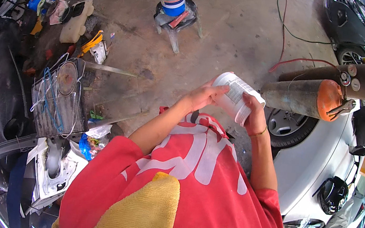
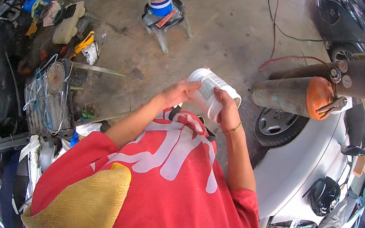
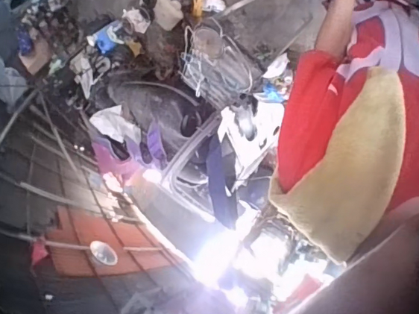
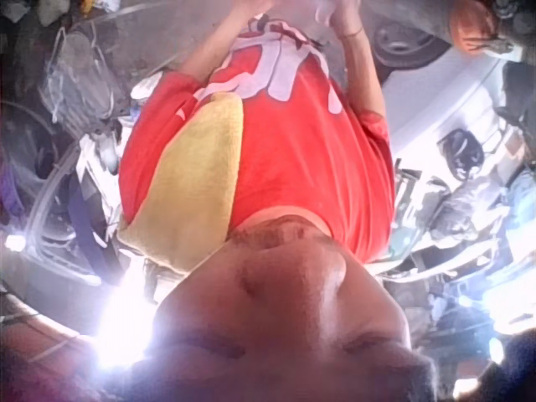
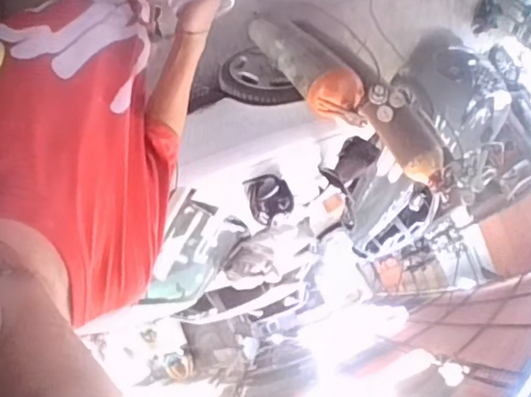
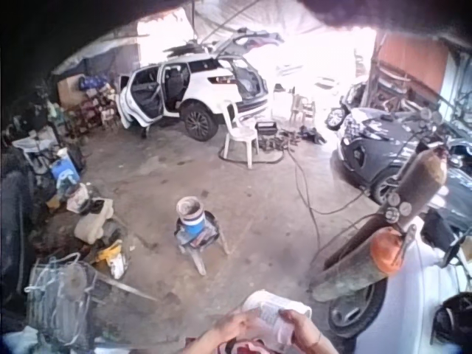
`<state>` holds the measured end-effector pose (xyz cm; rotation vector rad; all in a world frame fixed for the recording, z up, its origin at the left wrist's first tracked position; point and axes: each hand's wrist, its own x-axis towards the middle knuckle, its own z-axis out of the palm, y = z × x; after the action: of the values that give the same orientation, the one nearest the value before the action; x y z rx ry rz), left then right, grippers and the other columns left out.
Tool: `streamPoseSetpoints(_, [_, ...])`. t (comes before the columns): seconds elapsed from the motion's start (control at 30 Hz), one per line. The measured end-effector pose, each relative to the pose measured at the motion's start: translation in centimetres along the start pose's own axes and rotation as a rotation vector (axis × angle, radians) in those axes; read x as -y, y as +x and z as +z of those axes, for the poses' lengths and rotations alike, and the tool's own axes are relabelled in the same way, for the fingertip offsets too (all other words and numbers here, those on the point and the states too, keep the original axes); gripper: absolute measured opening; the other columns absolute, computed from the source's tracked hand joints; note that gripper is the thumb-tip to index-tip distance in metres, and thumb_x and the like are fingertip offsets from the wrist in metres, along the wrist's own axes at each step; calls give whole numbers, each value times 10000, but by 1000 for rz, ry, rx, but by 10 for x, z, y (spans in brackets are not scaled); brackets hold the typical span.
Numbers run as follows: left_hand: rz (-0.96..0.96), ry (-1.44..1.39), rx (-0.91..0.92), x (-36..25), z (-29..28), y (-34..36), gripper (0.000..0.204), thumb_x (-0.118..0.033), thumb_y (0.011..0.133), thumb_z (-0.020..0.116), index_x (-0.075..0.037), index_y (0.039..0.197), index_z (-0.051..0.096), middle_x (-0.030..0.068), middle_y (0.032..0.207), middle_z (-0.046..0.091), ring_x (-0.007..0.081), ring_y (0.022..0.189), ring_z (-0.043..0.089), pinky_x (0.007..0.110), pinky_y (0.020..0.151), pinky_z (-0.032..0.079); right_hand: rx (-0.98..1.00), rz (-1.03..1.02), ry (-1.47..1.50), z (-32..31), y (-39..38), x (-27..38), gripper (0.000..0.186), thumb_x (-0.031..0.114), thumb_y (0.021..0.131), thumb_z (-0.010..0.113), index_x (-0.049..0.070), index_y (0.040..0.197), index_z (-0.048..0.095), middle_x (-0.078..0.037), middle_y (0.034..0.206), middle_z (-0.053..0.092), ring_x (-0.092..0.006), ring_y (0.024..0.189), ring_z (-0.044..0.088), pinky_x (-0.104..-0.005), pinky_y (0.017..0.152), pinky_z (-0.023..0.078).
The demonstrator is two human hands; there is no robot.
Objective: The person retrieves a white tub and a green scoop, scoops water from a blue barrel into the tub, and mixes the contents by hand. The person then walks back toward the cars while holding the mixed tub.
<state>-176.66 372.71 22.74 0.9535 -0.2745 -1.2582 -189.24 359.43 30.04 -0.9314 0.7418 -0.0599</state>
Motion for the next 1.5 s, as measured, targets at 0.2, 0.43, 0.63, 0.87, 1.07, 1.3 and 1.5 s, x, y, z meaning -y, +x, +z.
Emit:
streamPoseSetpoints(0.2, [-291, 101, -138, -7, 10, -2, 597, -542, 888, 581, -132, 1315, 511, 93, 1152, 616, 232, 1004, 629, 438, 770, 564, 7, 29, -65, 7, -10, -5, 434, 248, 882, 563, -14, 1227, 545, -123, 1087, 639, -235, 932, 661, -350, 799, 545])
streamPoseSetpoints(0.43, [-509, 155, -84, -14, 8, -3, 636, -625, 888, 517, -133, 1291, 533, 110, 1147, 617, 252, 1005, 631, 446, 760, 567, 111, 182, -125, -5, -7, -9, 415, 210, 913, 555, -46, 1239, 535, -134, 1087, 646, -237, 914, 662, -340, 791, 540])
streamPoseSetpoints(0.63, [-14, 128, -207, 2, 5, -2, 450, -396, 979, 497, -111, 1327, 516, 103, 1160, 614, 220, 1048, 605, 383, 941, 473, 7, 117, -7, -12, 1, -11, 473, 278, 908, 523, -32, 1265, 518, -143, 1112, 634, -270, 936, 667, -375, 784, 556])
streamPoseSetpoints(0.87, [-76, 374, -240, -9, 9, 7, 364, -363, 951, 491, -104, 1164, 630, 65, 1060, 638, 170, 956, 606, 332, 840, 489, 129, 130, -39, -2, -4, -7, 534, 318, 929, 505, -40, 1323, 468, -184, 1137, 626, -280, 921, 668, -364, 808, 560])
streamPoseSetpoints(1.07, [-539, 257, -30, -8, -17, 27, 536, -582, 947, 440, -156, 1243, 577, 45, 1123, 628, 183, 1005, 617, 411, 692, 551, 167, 265, 187, -15, 6, -15, 586, 395, 946, 444, -60, 1314, 480, -199, 1146, 633, -295, 907, 676, -415, 850, 547])
streamPoseSetpoints(1.3, [-273, 224, -173, 1, 2, 5, 632, -666, 884, 476, -167, 1264, 554, 67, 1107, 640, 195, 962, 651, 379, 625, 551, 206, 176, 250, -15, 7, -6, 720, 565, 969, 400, -51, 1335, 474, -218, 1241, 606, -348, 1084, 639, -440, 953, 509])
streamPoseSetpoints(1.5, [-394, 126, -154, 6, -17, 9, 623, -663, 874, 487, -131, 1171, 616, 82, 967, 681, 231, 802, 686, 382, 582, 547, 247, 166, 31, -18, 6, -2, 746, 598, 982, 355, -59, 1302, 505, -191, 1239, 609, -298, 1172, 578, -408, 1012, 441])
